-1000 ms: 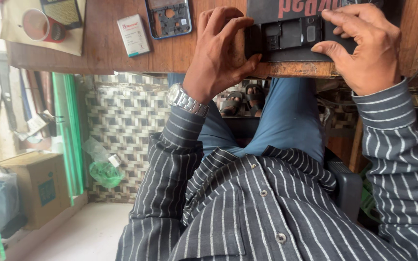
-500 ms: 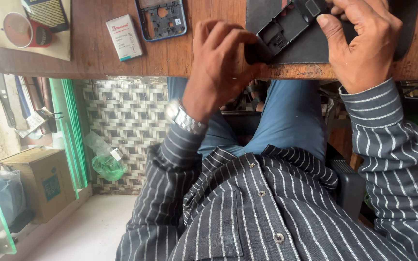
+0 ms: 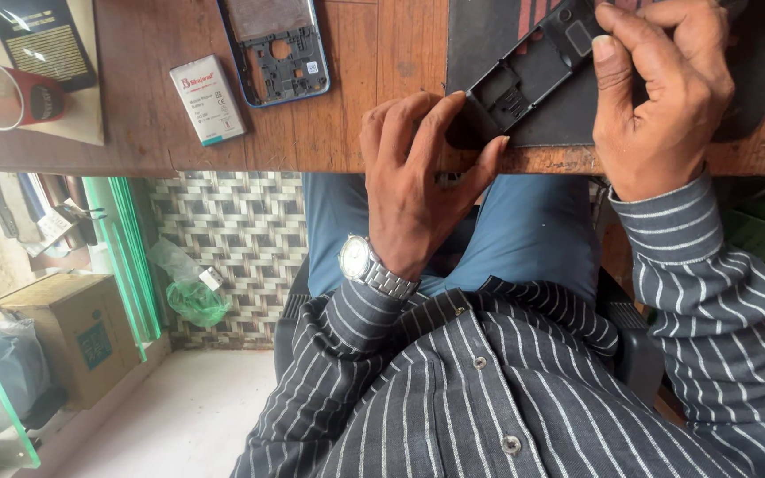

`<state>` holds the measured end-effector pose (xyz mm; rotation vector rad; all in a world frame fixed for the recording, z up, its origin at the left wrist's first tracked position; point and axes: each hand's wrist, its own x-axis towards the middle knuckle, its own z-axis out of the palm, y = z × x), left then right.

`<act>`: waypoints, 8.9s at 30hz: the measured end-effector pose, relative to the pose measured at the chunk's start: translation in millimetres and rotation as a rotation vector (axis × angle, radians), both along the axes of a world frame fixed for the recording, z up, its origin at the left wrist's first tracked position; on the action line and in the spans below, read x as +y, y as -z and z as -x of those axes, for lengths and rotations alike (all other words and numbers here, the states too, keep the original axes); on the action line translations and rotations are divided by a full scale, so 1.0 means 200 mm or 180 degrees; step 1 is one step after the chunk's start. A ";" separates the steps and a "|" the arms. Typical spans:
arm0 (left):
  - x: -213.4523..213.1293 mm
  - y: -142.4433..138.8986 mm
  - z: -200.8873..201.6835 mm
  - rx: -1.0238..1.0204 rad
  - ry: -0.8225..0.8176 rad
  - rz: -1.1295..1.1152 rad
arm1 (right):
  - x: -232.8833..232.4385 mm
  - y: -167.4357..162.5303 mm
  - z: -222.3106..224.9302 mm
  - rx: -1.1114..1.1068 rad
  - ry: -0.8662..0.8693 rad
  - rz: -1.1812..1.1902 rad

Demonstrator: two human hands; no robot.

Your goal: The person applies glue from a tube to a small black plastic housing, then presses the two halves together and holds them while the glue sets. They later retrieve a brush from a drawer and use it to clean the exterior of the assembled housing.

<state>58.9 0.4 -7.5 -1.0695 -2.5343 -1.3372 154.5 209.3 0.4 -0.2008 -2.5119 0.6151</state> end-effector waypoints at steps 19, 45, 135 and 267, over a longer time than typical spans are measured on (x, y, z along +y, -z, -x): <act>0.00 0.02 0.00 -0.0038 0.0030 0.0058 | 0.03 0.05 -0.03 -0.0131 0.0084 -0.0113; 0.00 -0.04 0.06 0.0060 0.0065 0.0114 | -0.02 0.02 0.05 -0.0082 0.0382 0.0139; 0.17 -0.05 0.61 0.0640 0.2210 0.0852 | 0.07 0.01 0.12 -0.0640 -0.0441 -0.0086; 0.17 0.03 0.48 0.0598 0.1635 0.0618 | -0.12 0.00 -0.06 -0.0160 0.0070 0.0622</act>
